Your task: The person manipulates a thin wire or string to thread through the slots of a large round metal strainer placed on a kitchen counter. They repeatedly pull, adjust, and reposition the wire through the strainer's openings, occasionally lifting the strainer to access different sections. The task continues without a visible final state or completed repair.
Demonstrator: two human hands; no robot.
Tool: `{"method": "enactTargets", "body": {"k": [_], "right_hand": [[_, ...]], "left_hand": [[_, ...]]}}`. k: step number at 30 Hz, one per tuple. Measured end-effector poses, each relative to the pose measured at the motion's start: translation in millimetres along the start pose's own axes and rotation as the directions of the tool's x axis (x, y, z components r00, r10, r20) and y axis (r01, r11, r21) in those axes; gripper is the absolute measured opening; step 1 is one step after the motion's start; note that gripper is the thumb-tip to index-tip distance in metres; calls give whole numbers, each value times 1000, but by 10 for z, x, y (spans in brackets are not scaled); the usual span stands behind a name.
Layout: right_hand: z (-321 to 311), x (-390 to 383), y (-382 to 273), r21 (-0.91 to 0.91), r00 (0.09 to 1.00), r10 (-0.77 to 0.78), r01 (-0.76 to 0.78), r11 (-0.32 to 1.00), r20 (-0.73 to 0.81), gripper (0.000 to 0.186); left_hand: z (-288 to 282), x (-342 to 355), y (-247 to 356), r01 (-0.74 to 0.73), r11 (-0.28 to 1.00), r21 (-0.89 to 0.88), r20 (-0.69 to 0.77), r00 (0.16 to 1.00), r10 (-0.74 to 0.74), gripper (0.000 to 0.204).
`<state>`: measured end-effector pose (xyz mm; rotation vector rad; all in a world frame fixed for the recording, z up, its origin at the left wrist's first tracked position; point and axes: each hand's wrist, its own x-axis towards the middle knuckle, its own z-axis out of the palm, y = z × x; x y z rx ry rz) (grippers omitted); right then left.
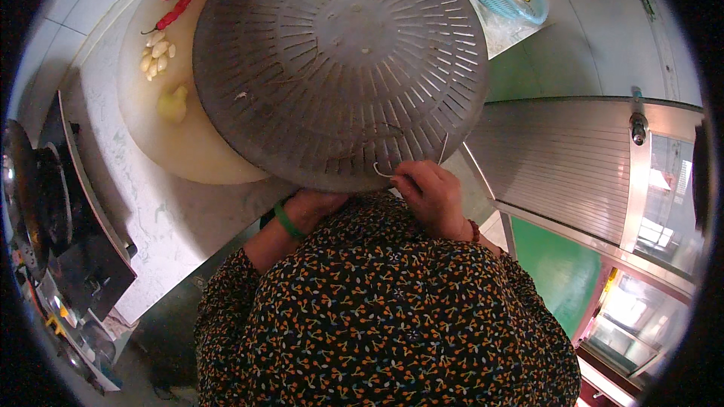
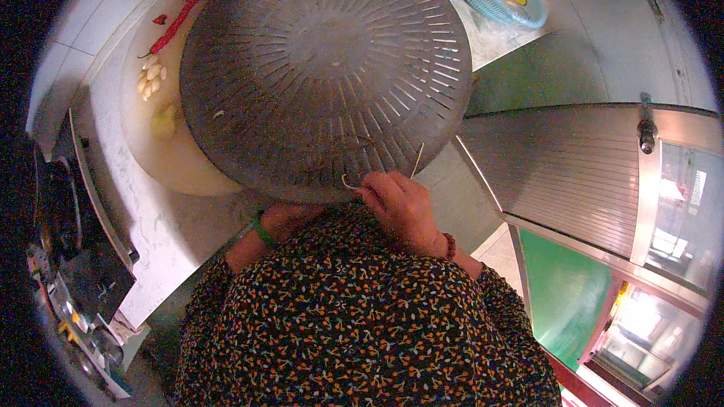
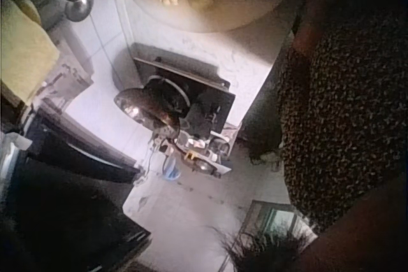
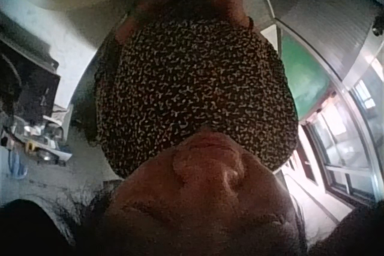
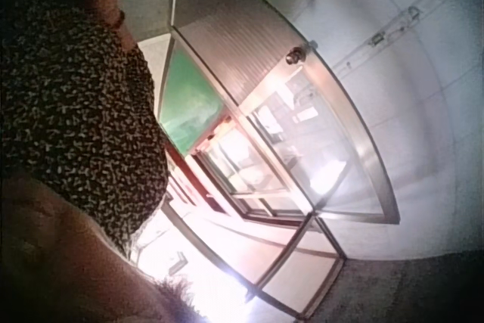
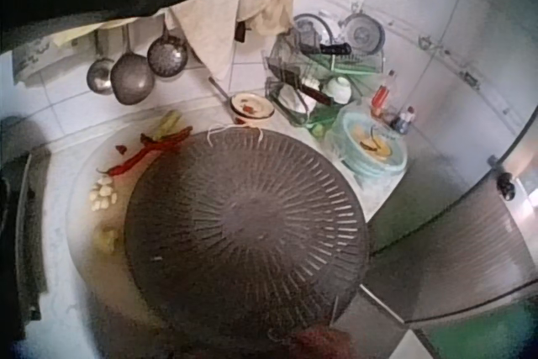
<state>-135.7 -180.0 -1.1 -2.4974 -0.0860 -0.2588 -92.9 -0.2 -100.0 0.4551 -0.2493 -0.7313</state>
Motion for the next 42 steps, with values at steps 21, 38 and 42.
{"method": "enactTargets", "body": {"k": [21, 38, 42], "right_hand": [[10, 69, -9, -20, 996, 74, -73, 997, 58, 18], [-19, 193, -60, 14, 991, 45, -47, 999, 124, 13], [-16, 228, -56, 9, 992, -13, 12, 1000, 128, 11]], "left_hand": [[-42, 82, 29, 207, 967, 146, -89, 977, -195, 39], [-222, 46, -129, -4, 997, 82, 51, 999, 0, 46], [-232, 69, -131, 80, 981, 178, -11, 997, -79, 46]]}}
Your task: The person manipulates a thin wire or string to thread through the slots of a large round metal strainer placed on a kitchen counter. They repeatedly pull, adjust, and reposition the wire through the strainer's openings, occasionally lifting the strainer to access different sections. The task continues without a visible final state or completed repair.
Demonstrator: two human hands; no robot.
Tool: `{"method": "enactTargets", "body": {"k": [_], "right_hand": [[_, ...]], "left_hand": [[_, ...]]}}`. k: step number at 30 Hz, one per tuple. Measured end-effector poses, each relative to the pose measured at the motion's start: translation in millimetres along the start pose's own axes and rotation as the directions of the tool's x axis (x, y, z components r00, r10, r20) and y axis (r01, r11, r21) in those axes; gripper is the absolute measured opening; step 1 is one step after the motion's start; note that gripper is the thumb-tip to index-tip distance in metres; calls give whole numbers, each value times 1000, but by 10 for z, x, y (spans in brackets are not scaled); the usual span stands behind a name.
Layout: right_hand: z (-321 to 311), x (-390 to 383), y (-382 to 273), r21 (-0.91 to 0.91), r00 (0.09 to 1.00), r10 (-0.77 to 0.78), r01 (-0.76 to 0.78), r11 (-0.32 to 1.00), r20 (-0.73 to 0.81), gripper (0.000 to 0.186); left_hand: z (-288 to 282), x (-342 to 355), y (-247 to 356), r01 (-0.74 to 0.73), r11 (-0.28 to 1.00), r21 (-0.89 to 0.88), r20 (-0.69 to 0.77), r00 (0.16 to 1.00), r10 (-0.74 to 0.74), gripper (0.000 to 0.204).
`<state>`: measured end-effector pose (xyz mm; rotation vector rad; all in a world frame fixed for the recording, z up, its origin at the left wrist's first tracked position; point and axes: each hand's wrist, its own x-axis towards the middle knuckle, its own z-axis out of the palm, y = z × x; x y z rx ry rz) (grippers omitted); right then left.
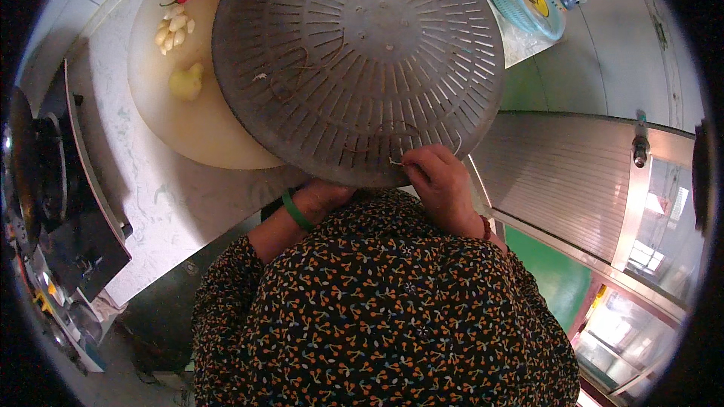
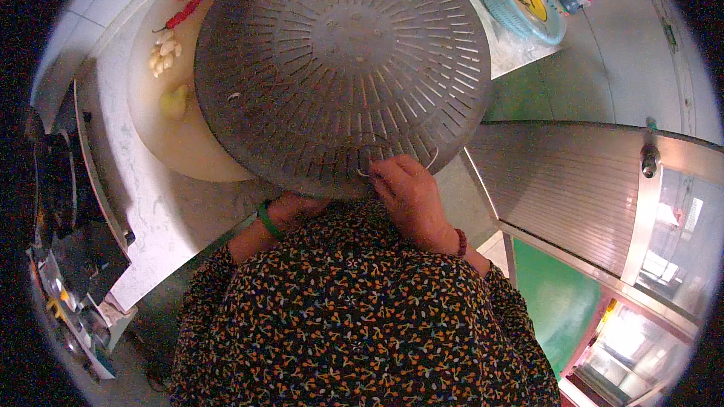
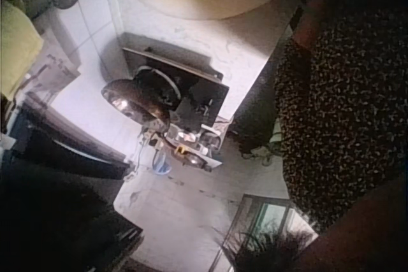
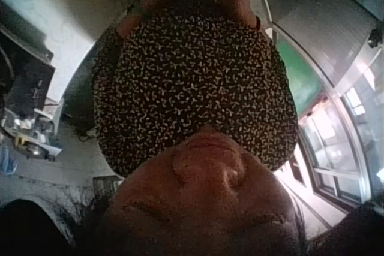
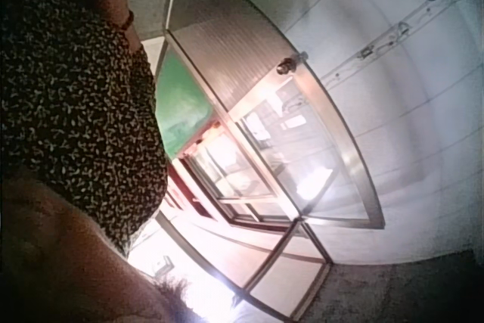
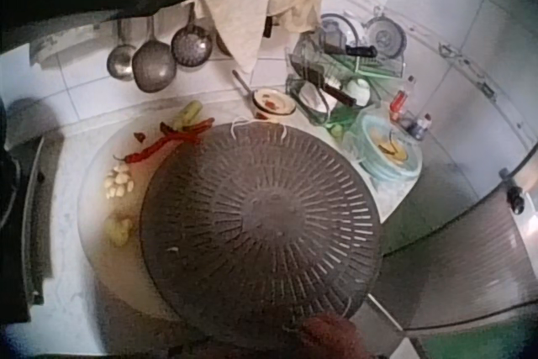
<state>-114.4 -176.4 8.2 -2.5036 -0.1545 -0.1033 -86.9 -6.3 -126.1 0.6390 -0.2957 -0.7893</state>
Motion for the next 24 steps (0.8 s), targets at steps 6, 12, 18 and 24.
{"method": "enactTargets", "body": {"k": [6, 12, 18, 24], "right_hand": [[-28, 37, -22, 13, 996, 60, -61, 998, 64, 8], [-38, 70, -38, 46, 990, 125, -128, 991, 63, 9], [-27, 104, -69, 16, 986, 158, -159, 987, 53, 9], [22, 112, -61, -32, 992, 123, -121, 992, 40, 11]], "left_hand": [[-39, 7, -23, 43, 995, 95, -25, 999, -41, 46], [-77, 23, -58, 66, 980, 188, -37, 997, -60, 46], [-104, 33, -89, 92, 955, 281, -51, 995, -81, 46], [-122, 32, -112, 116, 920, 374, -54, 993, -103, 46]]}}
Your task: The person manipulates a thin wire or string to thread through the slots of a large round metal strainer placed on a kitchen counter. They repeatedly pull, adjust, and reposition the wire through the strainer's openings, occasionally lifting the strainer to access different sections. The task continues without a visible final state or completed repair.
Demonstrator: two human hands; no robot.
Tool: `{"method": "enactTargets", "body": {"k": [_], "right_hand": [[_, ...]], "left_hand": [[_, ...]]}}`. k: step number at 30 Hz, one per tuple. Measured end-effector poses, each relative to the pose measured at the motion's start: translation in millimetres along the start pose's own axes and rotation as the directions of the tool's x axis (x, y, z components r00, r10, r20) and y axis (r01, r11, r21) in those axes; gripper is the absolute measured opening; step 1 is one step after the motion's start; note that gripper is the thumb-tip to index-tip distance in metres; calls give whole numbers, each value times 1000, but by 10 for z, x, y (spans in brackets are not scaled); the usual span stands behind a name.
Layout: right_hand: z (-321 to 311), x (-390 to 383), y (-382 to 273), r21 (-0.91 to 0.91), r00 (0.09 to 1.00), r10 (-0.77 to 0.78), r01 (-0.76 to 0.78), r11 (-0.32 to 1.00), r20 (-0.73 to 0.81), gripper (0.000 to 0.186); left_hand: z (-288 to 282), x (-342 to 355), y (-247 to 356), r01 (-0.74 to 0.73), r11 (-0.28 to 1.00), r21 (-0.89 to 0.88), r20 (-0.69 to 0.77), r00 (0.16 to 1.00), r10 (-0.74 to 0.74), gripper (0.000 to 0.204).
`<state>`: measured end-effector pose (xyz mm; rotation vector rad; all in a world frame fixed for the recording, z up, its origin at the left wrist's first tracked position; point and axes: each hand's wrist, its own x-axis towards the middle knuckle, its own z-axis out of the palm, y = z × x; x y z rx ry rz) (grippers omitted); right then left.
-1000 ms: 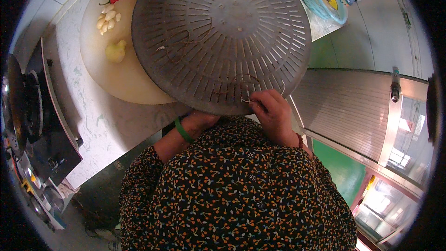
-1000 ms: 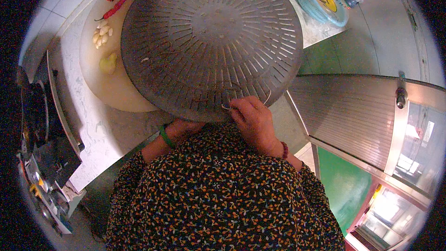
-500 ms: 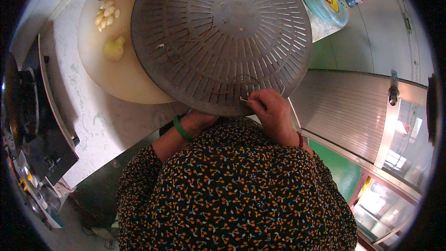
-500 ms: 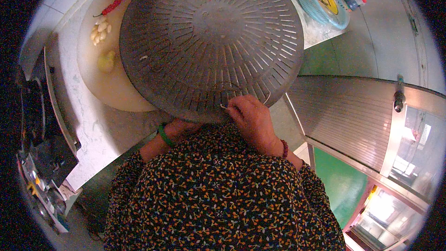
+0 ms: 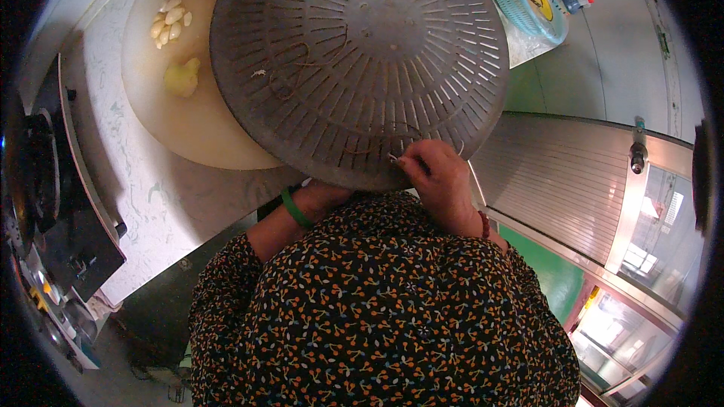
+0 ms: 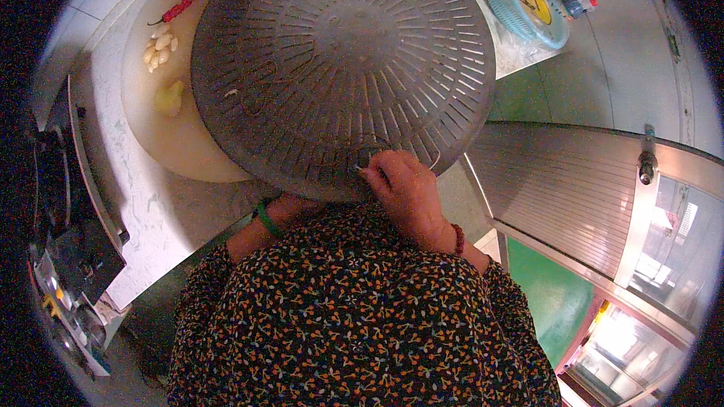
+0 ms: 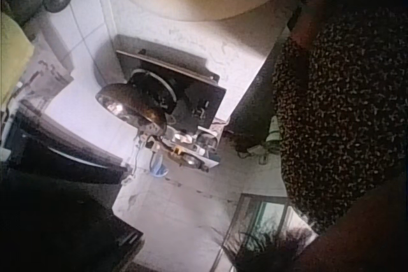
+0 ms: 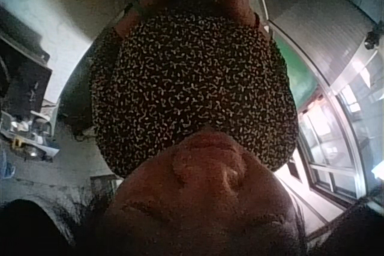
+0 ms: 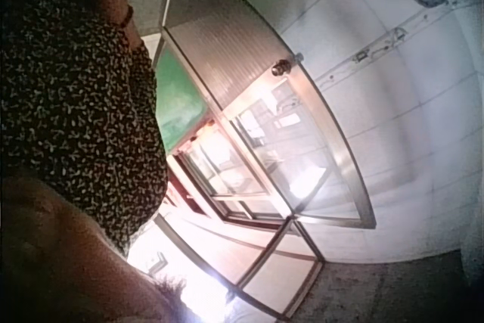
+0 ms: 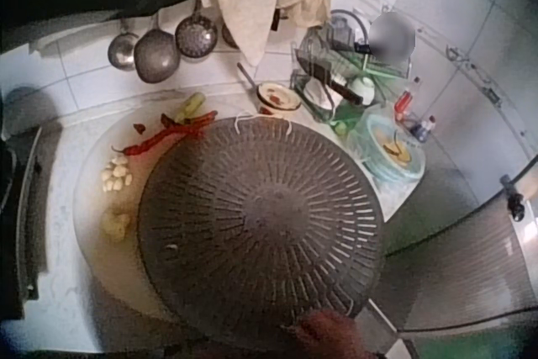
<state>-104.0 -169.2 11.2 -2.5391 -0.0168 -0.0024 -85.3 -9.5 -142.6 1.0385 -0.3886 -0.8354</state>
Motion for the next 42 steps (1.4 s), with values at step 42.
{"method": "enactTargets", "body": {"k": [42], "right_hand": [[-125, -94, 36, 176, 992, 108, -96, 980, -59, 11]], "left_hand": [[77, -336, 954, 304, 766, 566, 67, 909, -411, 34]]}}
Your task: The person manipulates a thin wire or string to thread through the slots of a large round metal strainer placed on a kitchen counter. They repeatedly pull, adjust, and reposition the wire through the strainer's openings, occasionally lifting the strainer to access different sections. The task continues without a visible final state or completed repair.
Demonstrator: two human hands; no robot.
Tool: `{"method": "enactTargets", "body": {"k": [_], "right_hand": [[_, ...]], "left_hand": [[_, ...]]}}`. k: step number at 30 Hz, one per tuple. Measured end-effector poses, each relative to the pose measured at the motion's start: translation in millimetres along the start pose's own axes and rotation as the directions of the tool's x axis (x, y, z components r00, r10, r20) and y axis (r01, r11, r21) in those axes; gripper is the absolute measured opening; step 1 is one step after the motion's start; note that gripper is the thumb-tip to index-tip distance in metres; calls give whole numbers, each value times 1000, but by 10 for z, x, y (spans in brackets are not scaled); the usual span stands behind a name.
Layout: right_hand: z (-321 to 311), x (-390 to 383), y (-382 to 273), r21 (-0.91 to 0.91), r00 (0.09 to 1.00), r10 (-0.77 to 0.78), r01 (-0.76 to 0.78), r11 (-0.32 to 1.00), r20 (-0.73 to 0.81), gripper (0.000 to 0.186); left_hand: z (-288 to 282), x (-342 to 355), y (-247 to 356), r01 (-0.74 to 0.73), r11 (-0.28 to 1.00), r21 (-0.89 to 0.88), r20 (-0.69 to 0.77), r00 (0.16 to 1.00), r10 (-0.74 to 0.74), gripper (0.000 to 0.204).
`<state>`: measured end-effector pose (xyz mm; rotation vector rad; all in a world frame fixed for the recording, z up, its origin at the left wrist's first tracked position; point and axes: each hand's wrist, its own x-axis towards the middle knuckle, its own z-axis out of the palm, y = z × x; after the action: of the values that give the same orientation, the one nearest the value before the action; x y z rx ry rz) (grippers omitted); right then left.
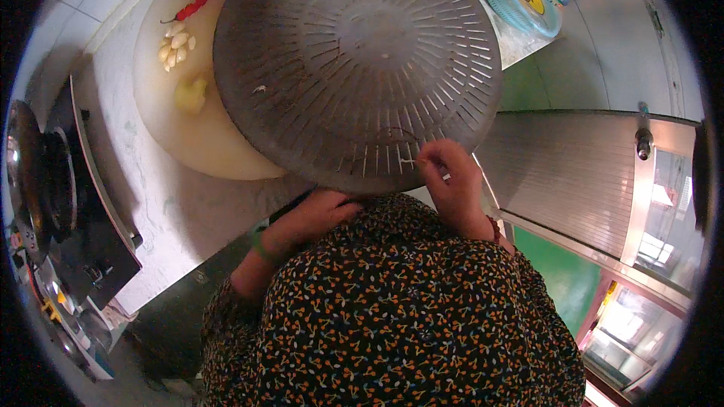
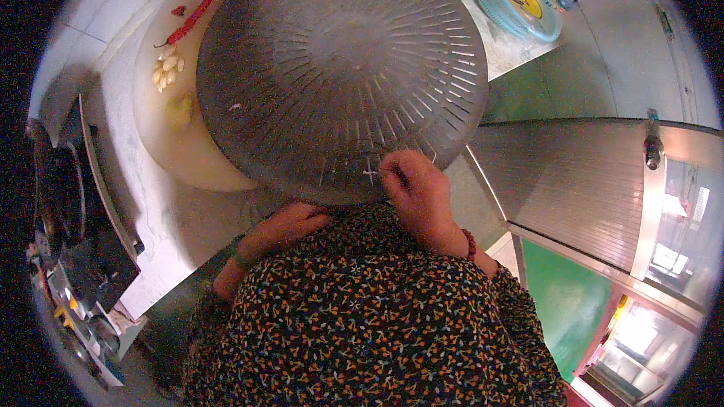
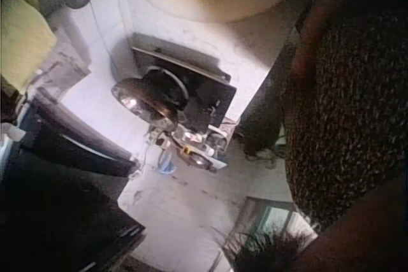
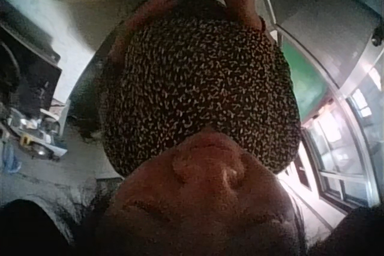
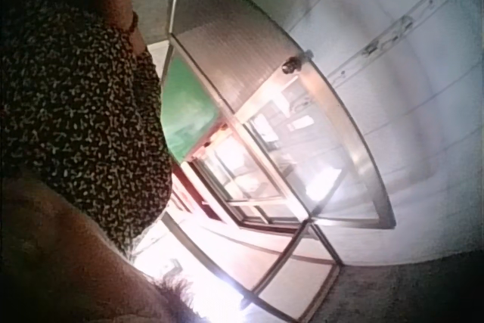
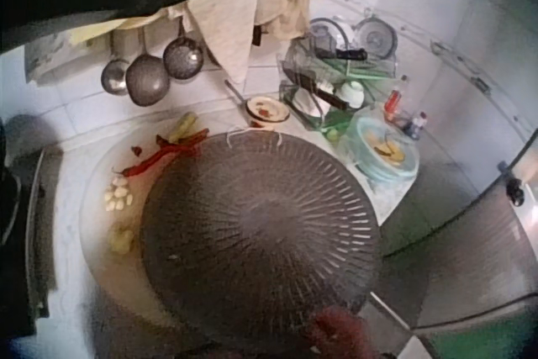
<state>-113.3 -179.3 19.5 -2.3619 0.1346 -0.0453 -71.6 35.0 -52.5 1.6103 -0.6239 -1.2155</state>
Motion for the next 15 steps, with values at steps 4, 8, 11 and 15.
{"method": "enactTargets", "body": {"k": [4, 8, 11, 15], "right_hand": [[18, -71, 48, -102, 916, -402, 398, 912, -19, 12], [29, -53, -78, -22, 790, -613, 612, 790, -17, 19], [35, -16, -140, -19, 760, -650, 650, 760, -22, 23], [67, -36, -77, 3, 789, -614, 614, 789, -35, 24]], "left_hand": [[-190, -521, -71, -312, 947, -75, -89, 948, 306, 35], [-85, -554, 658, -294, 920, -258, -345, 918, 197, 32], [-41, -233, 807, -352, 916, 191, -431, 808, 400, 28], [36, -104, 816, -339, 930, 139, -462, 809, 364, 23]]}}
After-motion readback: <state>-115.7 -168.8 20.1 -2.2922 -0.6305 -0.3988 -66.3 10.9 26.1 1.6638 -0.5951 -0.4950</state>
